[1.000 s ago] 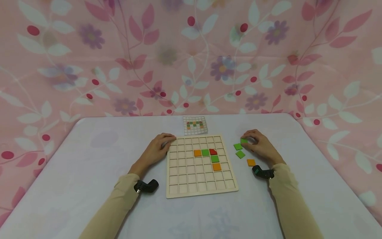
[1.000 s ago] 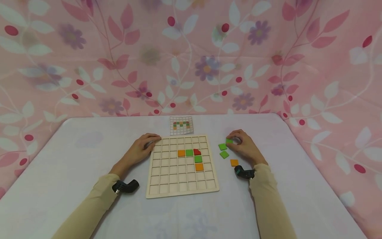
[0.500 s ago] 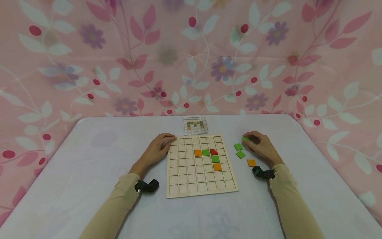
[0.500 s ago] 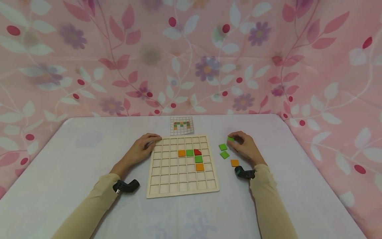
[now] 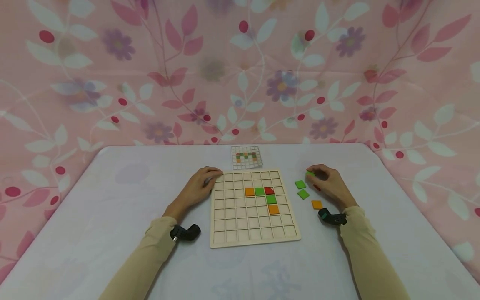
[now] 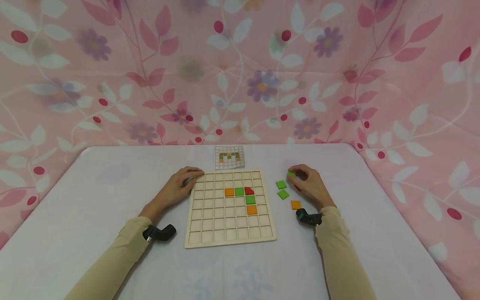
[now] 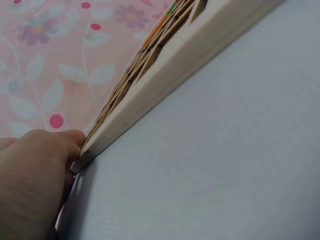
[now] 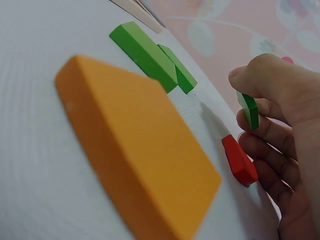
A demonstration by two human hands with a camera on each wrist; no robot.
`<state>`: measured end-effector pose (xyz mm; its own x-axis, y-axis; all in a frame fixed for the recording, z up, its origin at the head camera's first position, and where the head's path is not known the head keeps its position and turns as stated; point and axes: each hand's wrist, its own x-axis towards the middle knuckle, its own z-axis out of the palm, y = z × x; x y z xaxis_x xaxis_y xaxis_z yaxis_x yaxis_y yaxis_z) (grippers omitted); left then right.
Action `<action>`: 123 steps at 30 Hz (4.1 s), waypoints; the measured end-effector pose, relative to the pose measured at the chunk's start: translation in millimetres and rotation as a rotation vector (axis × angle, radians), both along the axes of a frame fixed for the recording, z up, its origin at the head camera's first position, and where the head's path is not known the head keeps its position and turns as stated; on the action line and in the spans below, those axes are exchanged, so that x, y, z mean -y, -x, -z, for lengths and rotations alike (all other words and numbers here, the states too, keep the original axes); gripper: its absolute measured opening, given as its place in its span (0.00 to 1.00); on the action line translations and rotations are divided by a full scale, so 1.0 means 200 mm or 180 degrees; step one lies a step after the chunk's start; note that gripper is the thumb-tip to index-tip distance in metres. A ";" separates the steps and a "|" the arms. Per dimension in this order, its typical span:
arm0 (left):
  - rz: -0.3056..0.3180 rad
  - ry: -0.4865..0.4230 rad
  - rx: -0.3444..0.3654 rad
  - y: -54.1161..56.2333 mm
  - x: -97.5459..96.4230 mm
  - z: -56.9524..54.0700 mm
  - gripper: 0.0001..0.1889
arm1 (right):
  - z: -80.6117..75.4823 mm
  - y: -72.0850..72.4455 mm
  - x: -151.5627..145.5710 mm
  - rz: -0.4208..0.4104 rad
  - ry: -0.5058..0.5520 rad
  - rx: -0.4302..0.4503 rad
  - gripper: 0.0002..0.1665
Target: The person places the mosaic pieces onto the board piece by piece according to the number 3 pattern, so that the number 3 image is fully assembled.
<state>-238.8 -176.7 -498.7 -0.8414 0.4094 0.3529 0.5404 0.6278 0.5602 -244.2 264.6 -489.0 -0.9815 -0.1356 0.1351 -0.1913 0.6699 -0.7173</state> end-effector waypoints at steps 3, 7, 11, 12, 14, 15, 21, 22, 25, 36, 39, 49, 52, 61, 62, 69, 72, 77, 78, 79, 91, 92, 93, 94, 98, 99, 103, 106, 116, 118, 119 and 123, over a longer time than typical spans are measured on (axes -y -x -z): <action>0.0001 -0.0015 0.0008 0.00 0.00 0.00 0.16 | -0.01 0.00 0.00 0.0020 0.0012 0.0065 0.21; 0.0013 0.0002 -0.0006 0.00 0.00 0.00 0.16 | -0.03 0.01 0.00 0.0062 0.0001 0.0179 0.22; 0.0005 0.0019 -0.0001 0.00 0.00 0.00 0.16 | -0.04 0.01 0.00 0.0020 -0.0042 0.0172 0.23; 0.0004 0.0022 -0.0005 0.00 0.00 0.00 0.16 | -0.05 0.01 0.01 -0.0004 -0.0054 0.0147 0.23; 0.0010 0.0016 -0.0008 -0.01 0.00 -0.01 0.16 | -0.06 0.01 0.01 -0.0043 -0.0038 0.0099 0.23; 0.0010 0.0015 -0.0012 -0.01 -0.01 -0.01 0.16 | -0.07 0.01 0.02 -0.0061 -0.0039 0.0076 0.23; 0.0006 0.0010 -0.0010 0.00 -0.01 -0.01 0.16 | -0.10 0.00 0.05 -0.0193 -0.0035 -0.0041 0.24; 0.0009 0.0007 -0.0011 0.00 0.00 0.00 0.16 | -0.11 0.00 0.06 -0.0215 -0.0022 -0.0047 0.24; 0.0016 -0.0002 -0.0016 0.00 0.00 0.00 0.16 | -0.14 -0.01 0.09 -0.0261 -0.0008 -0.0020 0.25; 0.0021 -0.0005 0.0024 0.01 -0.01 0.00 0.16 | -0.21 -0.02 0.24 -0.0747 0.0025 -0.0422 0.18; 0.0004 0.0031 0.0002 0.00 -0.01 0.00 0.16 | -0.22 -0.03 0.30 -0.0901 -0.0061 -0.0531 0.17; -0.0053 0.0059 -0.0003 -0.01 0.00 -0.01 0.16 | -0.24 -0.08 0.46 -0.1258 -0.0303 -0.0789 0.16; -0.0042 0.0062 -0.0016 -0.01 0.00 -0.01 0.16 | -0.26 -0.10 0.50 -0.1294 -0.0302 -0.0790 0.16; -0.0003 0.0025 -0.0080 0.01 0.00 0.00 0.16 | -0.25 -0.13 0.57 -0.1458 -0.0245 -0.0723 0.17; -0.0001 0.0027 -0.0073 0.01 0.00 0.00 0.16 | -0.25 -0.14 0.57 -0.1483 -0.0228 -0.0715 0.17; 0.0003 0.0029 -0.0017 0.01 0.00 0.00 0.16 | -0.22 -0.15 0.60 -0.1554 -0.0340 -0.0781 0.16; 0.0017 0.0020 -0.0013 0.00 0.00 0.00 0.16 | -0.22 -0.16 0.62 -0.1639 -0.0377 -0.0876 0.15; 0.0027 0.0017 0.0000 0.00 0.00 0.00 0.16 | -0.21 -0.16 0.65 -0.1723 -0.0503 -0.0886 0.15; 0.0023 0.0022 -0.0002 0.00 0.00 0.00 0.16 | -0.21 -0.17 0.66 -0.1727 -0.0554 -0.0860 0.15; 0.0025 0.0022 -0.0011 0.00 0.00 0.00 0.16 | -0.21 -0.17 0.67 -0.1718 -0.0618 -0.0828 0.15; 0.0019 0.0032 0.0031 0.00 0.00 0.00 0.17 | -0.23 -0.22 0.74 -0.1681 -0.0872 -0.0667 0.14; 0.0016 0.0037 0.0047 0.01 0.00 0.00 0.17 | -0.23 -0.23 0.74 -0.1704 -0.0864 -0.0664 0.14; 0.0016 0.0044 0.0057 0.01 0.00 0.01 0.17 | -0.23 -0.23 0.74 -0.1716 -0.0868 -0.0645 0.14; 0.0010 0.0048 0.0071 0.01 0.00 0.01 0.17 | -0.23 -0.23 0.75 -0.1725 -0.0878 -0.0624 0.14; 0.0005 0.0043 0.0085 0.01 0.00 0.00 0.17 | -0.22 -0.24 0.76 -0.1737 -0.0935 -0.0535 0.15; 0.0008 0.0037 0.0072 0.01 0.00 0.00 0.16 | -0.21 -0.24 0.76 -0.1738 -0.0952 -0.0518 0.15; 0.0020 0.0013 0.0006 0.01 0.00 0.00 0.16 | -0.21 -0.24 0.77 -0.1747 -0.1005 -0.0527 0.14; 0.0019 0.0012 -0.0018 0.01 0.00 0.01 0.16 | -0.21 -0.25 0.78 -0.1735 -0.1029 -0.0542 0.13; -0.0012 0.0026 0.0043 0.00 0.00 0.00 0.16 | -0.18 -0.25 0.80 -0.1708 -0.1069 -0.0620 0.12; -0.0019 0.0033 0.0047 0.01 0.00 0.00 0.16 | -0.17 -0.25 0.80 -0.1699 -0.1076 -0.0648 0.12; -0.0019 0.0034 0.0047 0.01 0.00 0.00 0.16 | -0.17 -0.25 0.80 -0.1695 -0.1079 -0.0664 0.12; -0.0014 0.0025 0.0046 0.01 0.00 0.00 0.16 | -0.17 -0.25 0.80 -0.1693 -0.1094 -0.0704 0.12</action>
